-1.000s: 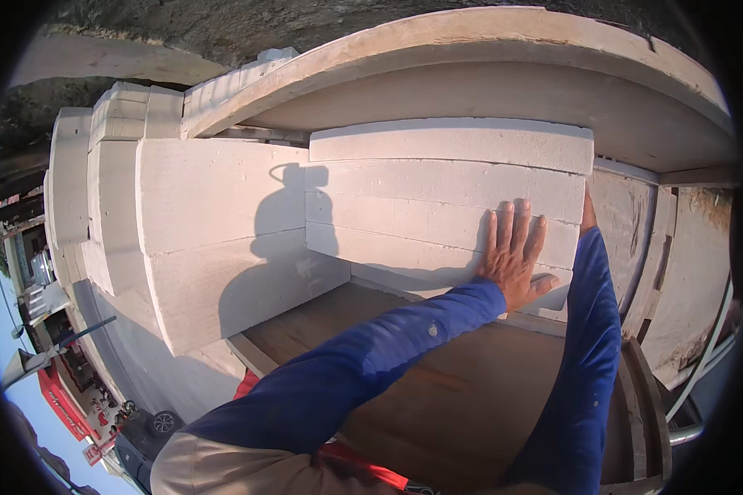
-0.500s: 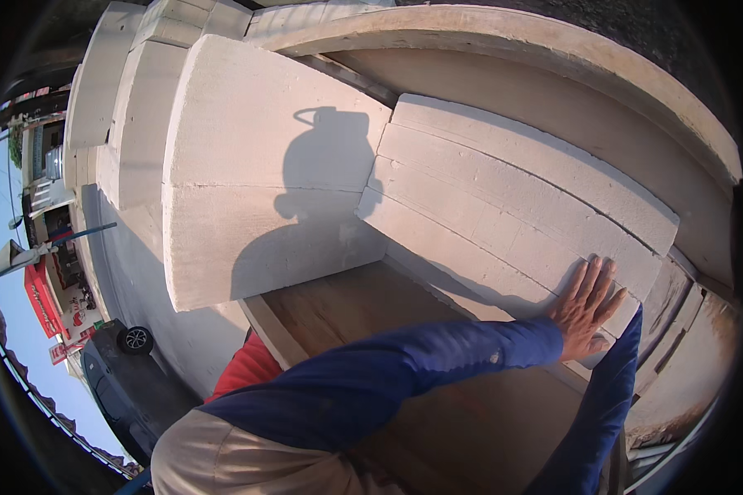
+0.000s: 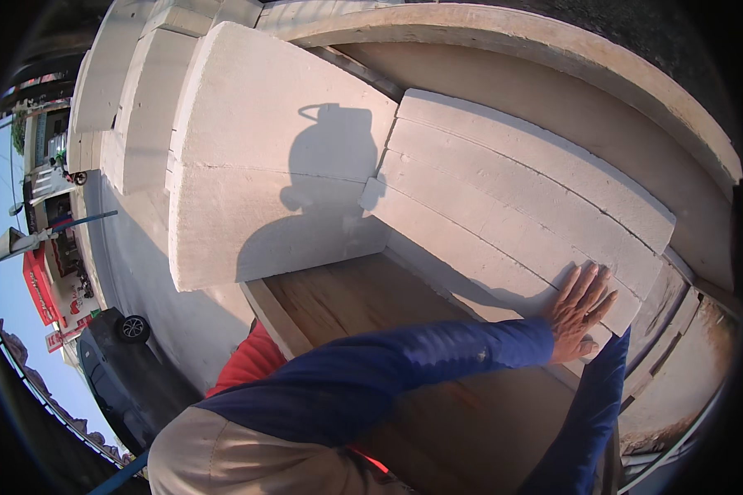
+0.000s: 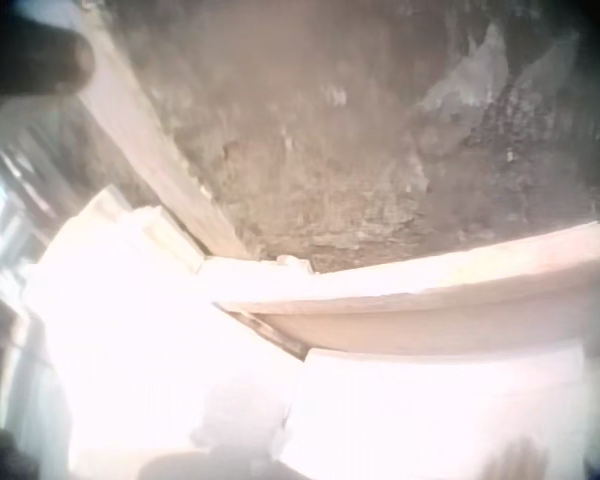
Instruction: The person picks up large rectangular white bricks from a stack and places them into a wooden cart.
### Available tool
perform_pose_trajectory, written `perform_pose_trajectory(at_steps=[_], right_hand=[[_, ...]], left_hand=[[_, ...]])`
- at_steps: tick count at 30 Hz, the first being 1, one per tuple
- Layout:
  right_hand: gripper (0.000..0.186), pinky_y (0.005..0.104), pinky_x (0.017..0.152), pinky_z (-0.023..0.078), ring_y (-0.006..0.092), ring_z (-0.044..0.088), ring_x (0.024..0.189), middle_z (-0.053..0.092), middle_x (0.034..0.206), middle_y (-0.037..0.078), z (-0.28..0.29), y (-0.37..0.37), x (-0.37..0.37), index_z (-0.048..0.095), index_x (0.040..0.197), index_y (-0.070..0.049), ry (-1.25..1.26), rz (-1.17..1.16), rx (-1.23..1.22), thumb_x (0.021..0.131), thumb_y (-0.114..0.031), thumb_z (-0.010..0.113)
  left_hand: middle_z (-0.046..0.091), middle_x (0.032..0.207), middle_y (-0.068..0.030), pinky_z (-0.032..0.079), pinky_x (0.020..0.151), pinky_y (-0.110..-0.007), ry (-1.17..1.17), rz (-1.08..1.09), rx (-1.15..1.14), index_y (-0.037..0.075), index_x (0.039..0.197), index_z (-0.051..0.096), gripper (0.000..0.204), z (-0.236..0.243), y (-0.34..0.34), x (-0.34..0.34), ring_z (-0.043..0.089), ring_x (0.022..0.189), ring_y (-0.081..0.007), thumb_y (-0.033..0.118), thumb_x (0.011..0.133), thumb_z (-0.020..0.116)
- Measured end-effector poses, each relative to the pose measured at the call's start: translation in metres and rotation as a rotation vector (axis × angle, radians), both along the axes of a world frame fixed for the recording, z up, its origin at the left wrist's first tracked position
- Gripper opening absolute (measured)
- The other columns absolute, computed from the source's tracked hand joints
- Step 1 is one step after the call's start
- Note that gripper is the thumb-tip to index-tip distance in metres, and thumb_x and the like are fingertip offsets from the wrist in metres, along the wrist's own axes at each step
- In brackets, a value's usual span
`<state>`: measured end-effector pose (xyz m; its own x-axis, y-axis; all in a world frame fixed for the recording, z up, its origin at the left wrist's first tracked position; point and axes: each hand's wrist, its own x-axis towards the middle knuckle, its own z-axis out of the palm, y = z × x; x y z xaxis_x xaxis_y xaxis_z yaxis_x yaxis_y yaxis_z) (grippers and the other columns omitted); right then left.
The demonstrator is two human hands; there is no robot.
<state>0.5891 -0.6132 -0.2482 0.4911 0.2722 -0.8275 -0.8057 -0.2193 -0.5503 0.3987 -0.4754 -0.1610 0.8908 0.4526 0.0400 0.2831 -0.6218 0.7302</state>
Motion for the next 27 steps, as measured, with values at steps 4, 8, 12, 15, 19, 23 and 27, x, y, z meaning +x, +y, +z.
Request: perform_pose_trajectory(at_steps=[4,8,12,15,19,23,27], right_hand=[[0.066,0.0402,0.099,0.046,0.0284,0.055,0.119,0.051,0.136,0.019,-0.002,-0.014,-0.003,0.045,0.139,-0.007,0.011,-0.003,-0.012,0.099,-0.058,0.034],[0.067,0.0403,0.099,0.046,0.0284,0.054,0.12,0.051,0.136,0.02,-0.014,-0.018,-0.004,0.044,0.139,-0.007,0.033,-0.008,0.003,0.098,-0.059,0.034],[0.067,0.0403,0.099,0.045,0.0285,0.054,0.12,0.05,0.136,0.02,-0.015,-0.019,0.007,0.044,0.139,-0.007,0.008,0.002,-0.013,0.098,-0.06,0.035],[0.068,0.0404,0.1,0.045,0.0285,0.054,0.121,0.05,0.137,0.021,-0.01,-0.02,0.03,0.044,0.14,-0.007,-0.018,-0.001,-0.032,0.098,-0.06,0.035],[0.069,0.0343,0.087,0.049,0.0268,0.06,0.107,0.058,0.122,0.02,0.058,0.015,0.075,0.049,0.133,-0.004,-0.35,0.298,-0.697,0.096,-0.061,0.039],[0.062,0.029,0.067,0.046,0.0159,0.055,0.075,0.055,0.085,0.007,0.126,0.048,0.077,0.057,0.118,0.0,-0.834,0.321,-0.462,0.096,-0.058,0.045],[0.049,0.0262,0.061,0.043,0.0115,0.052,0.066,0.054,0.074,0.004,0.236,0.202,-0.115,0.06,0.106,0.001,-0.877,0.411,-0.191,0.101,-0.045,0.045]], left_hand=[[0.003,0.158,-0.0274,-0.005,0.115,-0.062,-0.023,0.002,0.12,0.005,0.153,0.02,0.092,-0.009,-0.012,-0.011,-0.003,0.146,-0.0474,0.064,0.087,0.046],[0.005,0.158,-0.0271,-0.003,0.114,-0.065,0.008,0.003,0.086,0.004,0.153,0.02,0.091,-0.011,-0.014,-0.014,-0.001,0.146,-0.0479,0.064,0.088,0.044],[0.006,0.158,-0.027,-0.003,0.113,-0.066,-0.023,-0.006,0.107,0.005,0.153,0.021,0.092,-0.003,-0.02,-0.008,0.0,0.146,-0.0482,0.064,0.087,0.046],[0.005,0.158,-0.0271,-0.003,0.115,-0.064,-0.063,-0.031,0.001,0.005,0.153,0.022,0.09,0.001,-0.011,-0.013,-0.001,0.146,-0.0472,0.061,0.087,0.049],[0.012,0.156,-0.0288,0.006,0.117,-0.06,0.131,-0.161,-0.16,0.003,0.15,0.025,0.086,0.052,0.05,-0.04,0.009,0.145,-0.047,0.053,0.088,0.056],[0.031,0.146,-0.0311,0.025,0.113,-0.057,-0.199,0.154,0.072,-0.002,0.135,0.046,0.07,0.193,0.231,-0.129,0.03,0.135,-0.0508,0.035,0.082,0.072],[0.027,0.142,-0.0418,0.028,0.111,-0.053,0.127,0.867,0.407,-0.002,0.146,0.027,0.105,0.217,0.42,-0.271,0.029,0.136,-0.0503,0.052,0.073,0.078]])
